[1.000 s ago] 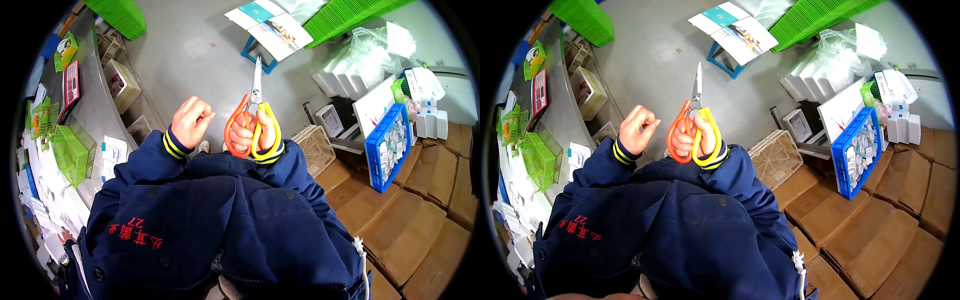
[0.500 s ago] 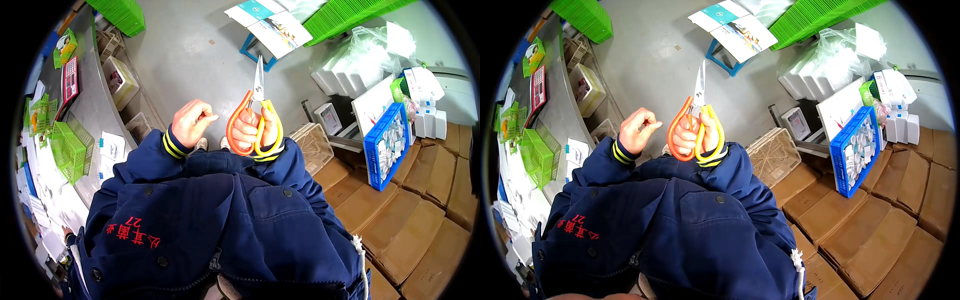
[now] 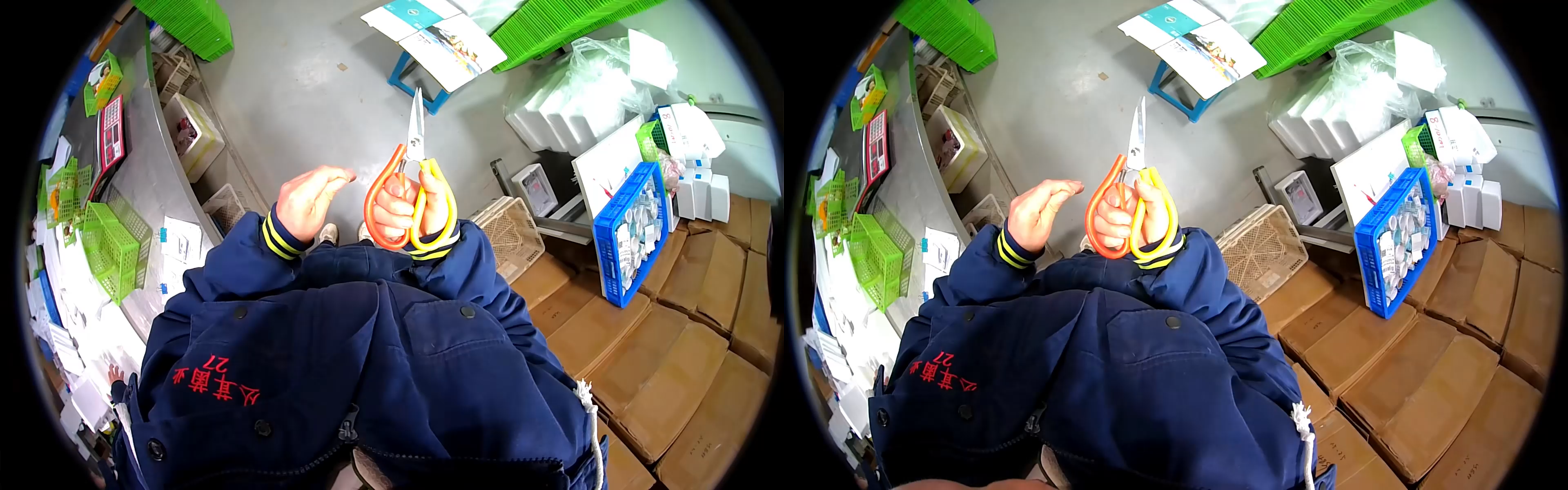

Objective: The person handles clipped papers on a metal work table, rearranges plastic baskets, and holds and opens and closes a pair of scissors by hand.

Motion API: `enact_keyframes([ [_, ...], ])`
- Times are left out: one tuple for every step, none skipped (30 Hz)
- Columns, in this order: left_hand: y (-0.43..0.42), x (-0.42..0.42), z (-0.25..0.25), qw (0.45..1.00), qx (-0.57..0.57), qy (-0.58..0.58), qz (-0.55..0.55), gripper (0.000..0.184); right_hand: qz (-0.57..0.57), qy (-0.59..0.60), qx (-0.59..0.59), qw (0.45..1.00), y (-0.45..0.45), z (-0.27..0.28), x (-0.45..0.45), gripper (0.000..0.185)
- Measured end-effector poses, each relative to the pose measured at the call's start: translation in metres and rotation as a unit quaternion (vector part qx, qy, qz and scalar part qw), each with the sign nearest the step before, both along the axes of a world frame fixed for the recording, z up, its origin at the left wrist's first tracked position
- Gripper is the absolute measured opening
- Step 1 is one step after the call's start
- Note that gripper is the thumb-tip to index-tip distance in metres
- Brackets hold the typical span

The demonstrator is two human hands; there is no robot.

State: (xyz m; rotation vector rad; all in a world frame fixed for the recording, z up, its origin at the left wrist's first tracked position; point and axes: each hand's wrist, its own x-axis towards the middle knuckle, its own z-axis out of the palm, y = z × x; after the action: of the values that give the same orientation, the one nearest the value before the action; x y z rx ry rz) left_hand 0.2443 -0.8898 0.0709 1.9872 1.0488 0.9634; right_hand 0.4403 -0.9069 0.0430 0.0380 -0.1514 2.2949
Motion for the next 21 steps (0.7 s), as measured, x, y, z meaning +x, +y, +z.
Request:
enact_keyframes([
  [0.0, 0.0, 0.0, 1.0, -0.003, 0.008, -0.003, 0.013, -0.001, -0.003, 0.005, 1.0, 0.001, 0.0, 0.0, 0.037],
  [0.0, 0.0, 0.0, 1.0, -0.007, 0.016, -0.007, 0.017, -0.002, -0.003, 0.007, 1.0, 0.001, 0.001, 0.001, 0.037],
  [0.0, 0.001, 0.0, 1.0, -0.006, 0.016, -0.007, 0.017, -0.009, -0.014, 0.014, 1.0, 0.001, 0.002, 0.001, 0.036],
  [0.0, 0.002, 0.001, 1.0, -0.01, 0.004, 0.002, 0.016, -0.016, -0.025, 0.021, 0.999, 0.001, 0.002, 0.0, 0.035],
  [0.0, 0.003, 0.002, 1.0, -0.014, -0.007, 0.012, 0.016, -0.017, -0.025, 0.021, 0.999, 0.001, 0.0, 0.0, 0.035],
  [0.0, 0.005, 0.003, 1.0, -0.013, -0.006, 0.012, 0.016, -0.036, -0.054, 0.042, 0.997, 0.001, -0.005, 0.001, 0.033],
  [-0.001, 0.008, 0.005, 0.999, -0.02, -0.027, 0.023, 0.016, -0.054, -0.083, 0.063, 0.993, 0.002, -0.008, 0.0, 0.032],
  [-0.002, 0.01, 0.007, 0.998, -0.027, -0.048, 0.035, 0.016, -0.067, -0.093, 0.048, 0.992, 0.001, -0.005, -0.001, 0.027],
  [-0.002, 0.011, 0.01, 0.998, -0.027, -0.046, 0.037, 0.016, -0.065, -0.091, 0.048, 0.993, 0.001, -0.004, -0.002, 0.027],
  [-0.002, 0.012, 0.014, 0.996, -0.064, -0.059, 0.019, 0.017, -0.097, -0.147, 0.072, 0.982, 0.0, -0.003, -0.003, 0.025],
  [-0.002, 0.013, 0.018, 0.992, -0.1, -0.073, 0.001, 0.019, -0.129, -0.202, 0.096, 0.966, -0.001, -0.001, -0.003, 0.023],
  [-0.002, 0.012, 0.02, 0.989, -0.123, -0.083, -0.012, 0.022, -0.145, -0.209, 0.081, 0.964, -0.001, 0.0, -0.005, 0.02],
  [-0.003, 0.016, 0.021, 0.989, -0.123, -0.082, -0.01, 0.022, -0.143, -0.207, 0.082, 0.964, -0.002, 0.003, -0.007, 0.02],
  [-0.004, 0.021, 0.022, 0.974, -0.173, -0.146, -0.029, 0.024, -0.152, -0.255, 0.085, 0.951, -0.003, 0.006, -0.007, 0.02],
  [-0.005, 0.024, 0.023, 0.951, -0.221, -0.211, -0.047, 0.026, -0.161, -0.303, 0.089, 0.935, -0.003, 0.008, -0.007, 0.02],
  [-0.004, 0.02, 0.022, 0.962, -0.225, -0.141, -0.066, 0.032, -0.179, -0.339, 0.114, 0.917, -0.003, 0.01, -0.008, 0.019],
  [-0.004, 0.024, 0.022, 0.973, -0.195, -0.107, -0.065, 0.038, -0.175, -0.449, 0.141, 0.865, -0.002, 0.016, -0.005, 0.018],
  [-0.005, 0.027, 0.02, 0.982, -0.16, -0.087, -0.052, 0.043, -0.259, -0.502, 0.154, 0.811, -0.002, 0.012, -0.016, 0.018],
  [-0.006, 0.031, 0.015, 0.989, -0.125, -0.066, -0.039, 0.047, -0.341, -0.548, 0.164, 0.746, -0.003, 0.003, -0.026, 0.019],
  [-0.008, 0.034, 0.007, 0.99, -0.114, -0.067, -0.037, 0.054, -0.356, -0.629, 0.191, 0.664, -0.001, -0.027, -0.023, 0.023],
  [-0.009, 0.039, -0.003, 0.984, -0.146, -0.079, -0.058, 0.058, -0.285, -0.722, 0.225, 0.589, 0.0, -0.008, -0.019, 0.025],
])
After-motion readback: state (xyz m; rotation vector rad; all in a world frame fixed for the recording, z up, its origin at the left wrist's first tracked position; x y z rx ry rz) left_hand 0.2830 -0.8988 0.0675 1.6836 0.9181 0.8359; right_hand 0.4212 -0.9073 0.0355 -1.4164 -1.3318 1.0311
